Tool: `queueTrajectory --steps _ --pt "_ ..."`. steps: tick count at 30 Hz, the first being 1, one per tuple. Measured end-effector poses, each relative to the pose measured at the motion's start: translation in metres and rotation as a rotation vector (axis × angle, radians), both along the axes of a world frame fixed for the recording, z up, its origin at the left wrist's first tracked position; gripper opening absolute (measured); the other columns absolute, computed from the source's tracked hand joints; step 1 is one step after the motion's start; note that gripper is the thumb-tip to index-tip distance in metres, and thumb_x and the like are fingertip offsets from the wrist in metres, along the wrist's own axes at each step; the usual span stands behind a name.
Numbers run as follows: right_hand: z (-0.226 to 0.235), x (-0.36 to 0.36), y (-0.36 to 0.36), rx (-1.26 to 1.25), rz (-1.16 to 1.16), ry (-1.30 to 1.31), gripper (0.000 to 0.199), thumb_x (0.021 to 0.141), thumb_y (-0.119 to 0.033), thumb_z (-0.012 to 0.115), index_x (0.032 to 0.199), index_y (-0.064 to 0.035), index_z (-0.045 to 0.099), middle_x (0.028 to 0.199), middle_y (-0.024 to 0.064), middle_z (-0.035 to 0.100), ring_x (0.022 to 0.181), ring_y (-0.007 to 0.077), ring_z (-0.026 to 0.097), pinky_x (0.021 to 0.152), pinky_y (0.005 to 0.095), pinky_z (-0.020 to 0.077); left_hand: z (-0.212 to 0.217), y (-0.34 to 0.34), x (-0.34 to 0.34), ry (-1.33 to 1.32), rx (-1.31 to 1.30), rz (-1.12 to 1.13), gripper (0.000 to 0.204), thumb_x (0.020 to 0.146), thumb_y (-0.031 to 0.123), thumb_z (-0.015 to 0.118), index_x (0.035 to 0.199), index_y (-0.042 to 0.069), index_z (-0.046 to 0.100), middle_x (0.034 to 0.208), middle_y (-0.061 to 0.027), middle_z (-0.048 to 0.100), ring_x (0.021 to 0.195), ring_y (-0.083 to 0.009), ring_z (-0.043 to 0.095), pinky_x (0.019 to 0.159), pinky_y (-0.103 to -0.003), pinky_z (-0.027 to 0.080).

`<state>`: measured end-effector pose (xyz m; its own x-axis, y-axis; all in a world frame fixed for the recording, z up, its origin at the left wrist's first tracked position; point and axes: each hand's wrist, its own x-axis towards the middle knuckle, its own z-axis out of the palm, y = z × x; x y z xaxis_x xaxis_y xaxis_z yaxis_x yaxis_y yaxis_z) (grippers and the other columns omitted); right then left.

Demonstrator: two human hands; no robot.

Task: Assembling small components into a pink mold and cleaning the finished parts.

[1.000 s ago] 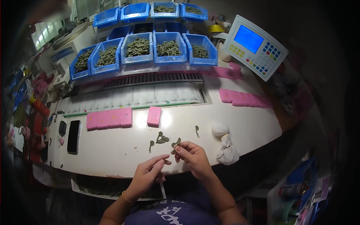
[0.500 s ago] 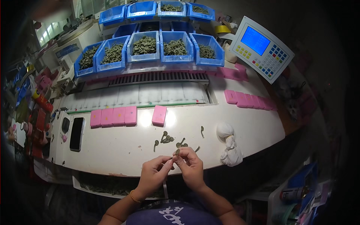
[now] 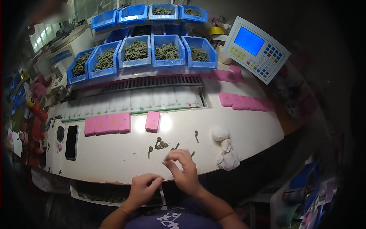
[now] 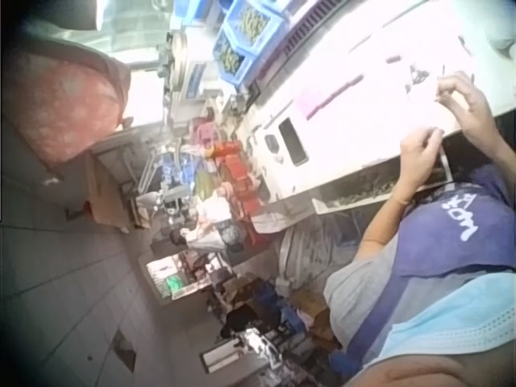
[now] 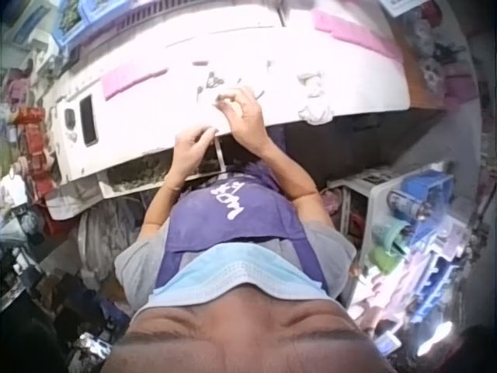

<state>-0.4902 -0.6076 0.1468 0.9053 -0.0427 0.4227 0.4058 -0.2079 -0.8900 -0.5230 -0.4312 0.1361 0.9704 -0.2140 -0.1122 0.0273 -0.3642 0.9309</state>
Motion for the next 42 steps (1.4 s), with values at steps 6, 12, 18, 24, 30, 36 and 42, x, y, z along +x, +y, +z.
queueTrajectory --steps 6,12,18,24,30,36,42 --pt "-0.019 0.068 -0.044 -0.547 -0.017 -0.142 0.011 0.084 -0.012 0.073 0.092 -0.0059 0.069 0.097 0.005 0.068 0.097 0.0265 0.058 0.086 0.037 0.0472 -0.004 0.036 -0.028 -0.053 0.385 -0.12 0.023 0.092 0.026 0.064 0.088 0.005 0.073 0.079 -0.0154 0.07 0.069 -0.0318 0.069 0.065 -0.038 0.053" --pt "-0.018 0.078 -0.076 -0.905 0.206 -0.099 0.012 0.081 -0.013 0.073 0.091 -0.0077 0.069 0.1 0.0012 0.066 0.097 0.025 0.058 0.087 0.0367 0.0471 0.004 0.051 -0.032 0.037 0.765 -0.144 0.023 0.092 0.025 0.065 0.092 0.005 0.074 0.075 -0.0165 0.068 0.068 -0.0334 0.066 0.066 -0.038 0.053" --pt "-0.016 0.064 -0.058 -0.529 0.232 -0.015 0.01 0.091 -0.007 0.064 0.101 -0.0057 0.062 0.112 0.007 0.062 0.111 0.0248 0.054 0.099 0.0347 0.0418 0.009 0.028 -0.005 0.161 -0.031 -0.065 0.029 0.1 0.027 0.059 0.101 0.002 0.073 0.07 -0.0039 0.068 0.062 -0.0138 0.064 0.06 -0.029 0.049" --pt "-0.011 0.007 -0.02 0.291 0.592 0.427 0.012 0.103 -0.014 0.053 0.112 -0.0063 0.057 0.133 0.0097 0.048 0.118 0.0165 0.05 0.104 0.0349 0.039 0.022 -0.015 0.023 0.214 -0.476 -0.117 0.036 0.106 0.029 0.049 0.112 -0.003 0.065 0.081 -0.0053 0.065 0.063 -0.0083 0.059 0.057 -0.022 0.048" --pt "-0.016 0.003 -0.018 0.073 0.361 0.113 0.012 0.099 -0.008 0.059 0.107 -0.001 0.065 0.117 0.0079 0.058 0.107 0.0139 0.056 0.091 0.0314 0.0486 0.019 -0.009 0.022 0.229 -0.519 -0.046 0.031 0.105 0.026 0.053 0.112 -0.001 0.065 0.086 -0.0037 0.065 0.062 -0.007 0.057 0.057 -0.02 0.045" --pt "-0.011 -0.004 -0.009 0.502 0.318 0.349 0.014 0.099 -0.005 0.058 0.108 0.0013 0.067 0.108 0.0066 0.062 0.096 0.013 0.062 0.089 0.029 0.0492 0.028 -0.012 0.022 0.361 -0.724 -0.02 0.028 0.103 0.022 0.055 0.115 -0.001 0.065 0.092 -0.0049 0.065 0.06 -0.0077 0.056 0.055 -0.021 0.045" --pt "-0.01 -0.005 -0.009 0.492 0.334 0.378 0.014 0.099 -0.005 0.058 0.107 0.0018 0.067 0.108 0.0061 0.063 0.094 0.0125 0.062 0.089 0.0283 0.0494 0.026 -0.01 0.021 0.293 -0.622 -0.016 0.024 0.102 0.018 0.056 0.109 -0.003 0.066 0.088 -0.0055 0.064 0.061 -0.0086 0.055 0.053 -0.023 0.047"
